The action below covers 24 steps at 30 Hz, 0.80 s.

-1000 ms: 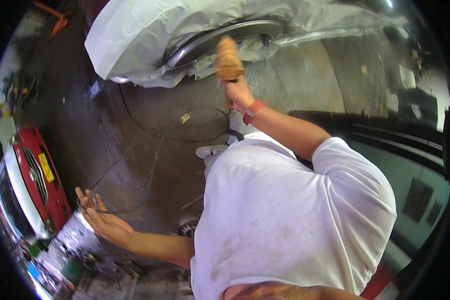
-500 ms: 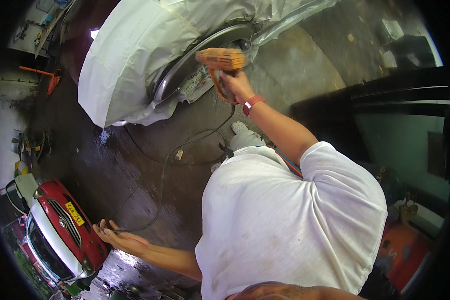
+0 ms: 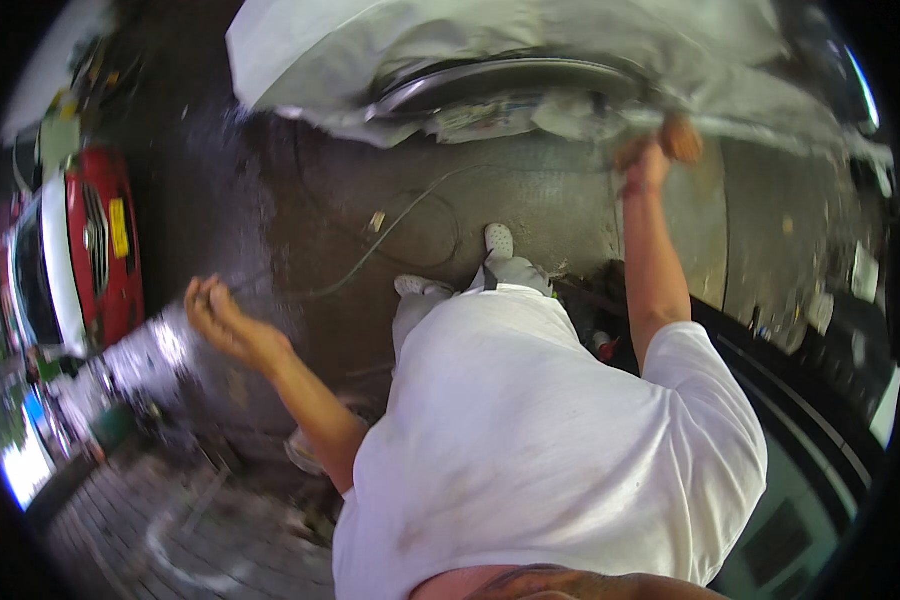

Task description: The person uses an electric sander to smooth the surface of a car bumper. The bumper is partially covered with newspaper and masking tape. The person moves the sander along the bumper's edge and side, adjusting position and handling the power cord as needed.

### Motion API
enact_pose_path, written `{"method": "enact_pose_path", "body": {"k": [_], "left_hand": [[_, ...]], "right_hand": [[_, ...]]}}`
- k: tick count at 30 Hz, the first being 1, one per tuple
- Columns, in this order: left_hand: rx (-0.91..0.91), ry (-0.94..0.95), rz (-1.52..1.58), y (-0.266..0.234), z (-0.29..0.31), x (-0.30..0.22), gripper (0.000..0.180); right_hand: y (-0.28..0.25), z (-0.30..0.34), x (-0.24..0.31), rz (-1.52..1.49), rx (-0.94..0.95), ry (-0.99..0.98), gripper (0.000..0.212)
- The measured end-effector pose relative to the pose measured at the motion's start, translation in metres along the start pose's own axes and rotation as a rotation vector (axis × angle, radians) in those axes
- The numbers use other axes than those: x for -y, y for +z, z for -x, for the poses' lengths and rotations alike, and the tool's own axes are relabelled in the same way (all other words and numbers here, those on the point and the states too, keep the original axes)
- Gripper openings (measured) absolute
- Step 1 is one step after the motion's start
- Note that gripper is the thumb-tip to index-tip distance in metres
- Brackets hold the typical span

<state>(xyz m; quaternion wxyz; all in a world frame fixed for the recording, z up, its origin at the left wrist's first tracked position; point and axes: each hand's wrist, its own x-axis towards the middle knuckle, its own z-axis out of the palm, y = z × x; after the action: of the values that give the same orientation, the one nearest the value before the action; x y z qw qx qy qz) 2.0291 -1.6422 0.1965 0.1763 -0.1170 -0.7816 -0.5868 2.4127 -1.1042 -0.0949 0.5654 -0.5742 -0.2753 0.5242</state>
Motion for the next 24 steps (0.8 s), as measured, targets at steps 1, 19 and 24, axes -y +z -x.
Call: {"method": "enact_pose_path", "body": {"k": [1,19,24], "left_hand": [[-0.001,0.017,-0.064,-0.008,-0.003,0.006,0.02],[0.41,0.124,0.356,-0.131,-0.302,0.128,0.031],[0.541,0.058,0.42,-0.141,-0.372,0.126,0.03]], "right_hand": [[0.004,0.016,-0.01,0.064,0.039,0.034,0.046],[0.16,0.497,-0.1,0.297,0.469,0.115,0.04],[0.196,0.551,-0.174,0.221,0.414,0.175,0.04]]}}
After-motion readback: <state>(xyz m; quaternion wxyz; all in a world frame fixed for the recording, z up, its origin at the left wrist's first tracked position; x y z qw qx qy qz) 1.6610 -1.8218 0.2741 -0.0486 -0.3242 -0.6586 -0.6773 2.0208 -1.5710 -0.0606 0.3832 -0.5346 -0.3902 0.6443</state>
